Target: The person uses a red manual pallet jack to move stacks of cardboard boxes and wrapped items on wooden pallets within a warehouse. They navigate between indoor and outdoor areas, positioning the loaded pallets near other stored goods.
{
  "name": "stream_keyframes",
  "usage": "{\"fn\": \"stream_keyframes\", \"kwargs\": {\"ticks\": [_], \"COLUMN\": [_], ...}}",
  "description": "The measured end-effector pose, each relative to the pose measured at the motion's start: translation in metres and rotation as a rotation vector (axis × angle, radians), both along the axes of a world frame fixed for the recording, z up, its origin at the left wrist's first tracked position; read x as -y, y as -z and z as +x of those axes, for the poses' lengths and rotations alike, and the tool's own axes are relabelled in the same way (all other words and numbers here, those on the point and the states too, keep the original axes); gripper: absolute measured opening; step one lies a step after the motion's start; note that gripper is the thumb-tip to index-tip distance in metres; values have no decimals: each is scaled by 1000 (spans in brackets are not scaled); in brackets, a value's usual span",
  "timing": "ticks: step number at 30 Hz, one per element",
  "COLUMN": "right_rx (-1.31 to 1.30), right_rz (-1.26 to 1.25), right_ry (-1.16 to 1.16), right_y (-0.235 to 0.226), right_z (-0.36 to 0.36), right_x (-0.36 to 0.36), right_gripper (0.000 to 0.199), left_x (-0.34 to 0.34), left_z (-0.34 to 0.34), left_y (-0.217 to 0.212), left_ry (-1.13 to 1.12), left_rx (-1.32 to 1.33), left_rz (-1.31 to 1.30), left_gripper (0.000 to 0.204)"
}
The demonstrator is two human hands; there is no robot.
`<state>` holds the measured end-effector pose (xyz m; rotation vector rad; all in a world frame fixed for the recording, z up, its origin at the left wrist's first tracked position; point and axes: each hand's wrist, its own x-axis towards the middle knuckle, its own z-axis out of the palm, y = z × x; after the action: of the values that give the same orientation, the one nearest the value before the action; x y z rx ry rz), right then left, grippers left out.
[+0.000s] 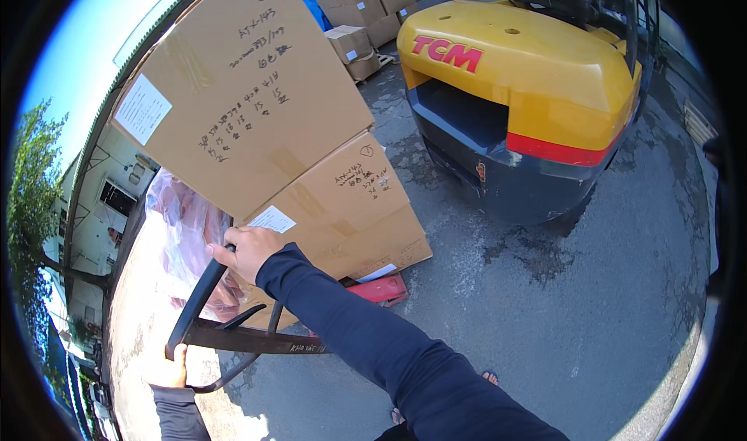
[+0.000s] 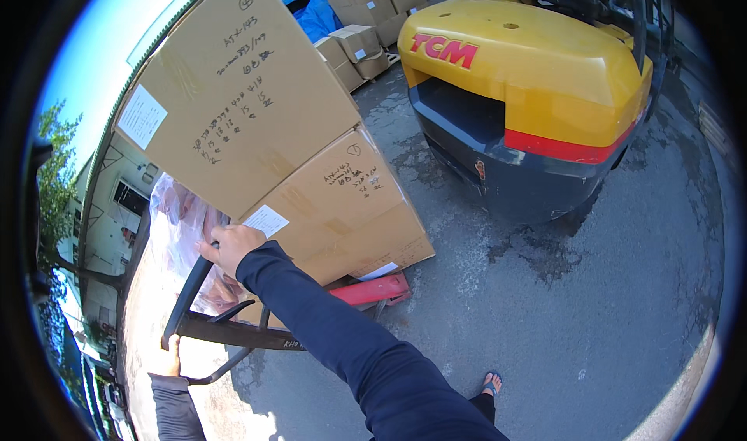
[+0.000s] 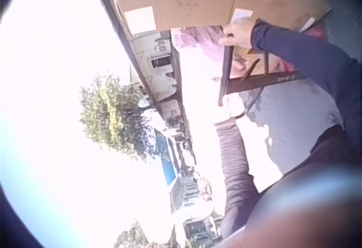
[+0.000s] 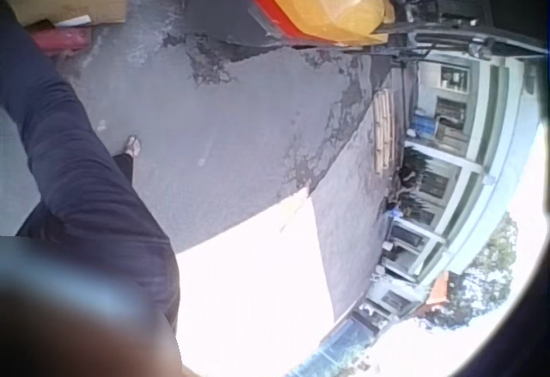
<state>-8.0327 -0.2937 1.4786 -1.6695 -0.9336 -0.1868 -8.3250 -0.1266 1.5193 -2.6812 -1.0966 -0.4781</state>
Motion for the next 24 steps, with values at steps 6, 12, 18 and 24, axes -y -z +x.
{"fn": "stream_keyframes", "kwargs": {"ticks": [6, 12, 18, 24], "right_rx": [90, 183, 89, 77], "right_rz": [45, 93, 25, 9], "right_ry": [125, 220, 435, 574], "right_y": [19, 22, 29, 19], "right_z": [13, -22, -101, -122], "right_x": [-102, -140, -147, -160], "right_gripper": [53, 46, 40, 36], "left_x": [-144, -266, -334, -348], "left_z": [30, 77, 122, 165], "left_y": [34, 62, 78, 84], "left_ry": [286, 725, 1048, 1166], "left_rx": [192, 532, 580, 589], "left_rz": [175, 355, 143, 200], "left_gripper": [65, 80, 74, 75]}}
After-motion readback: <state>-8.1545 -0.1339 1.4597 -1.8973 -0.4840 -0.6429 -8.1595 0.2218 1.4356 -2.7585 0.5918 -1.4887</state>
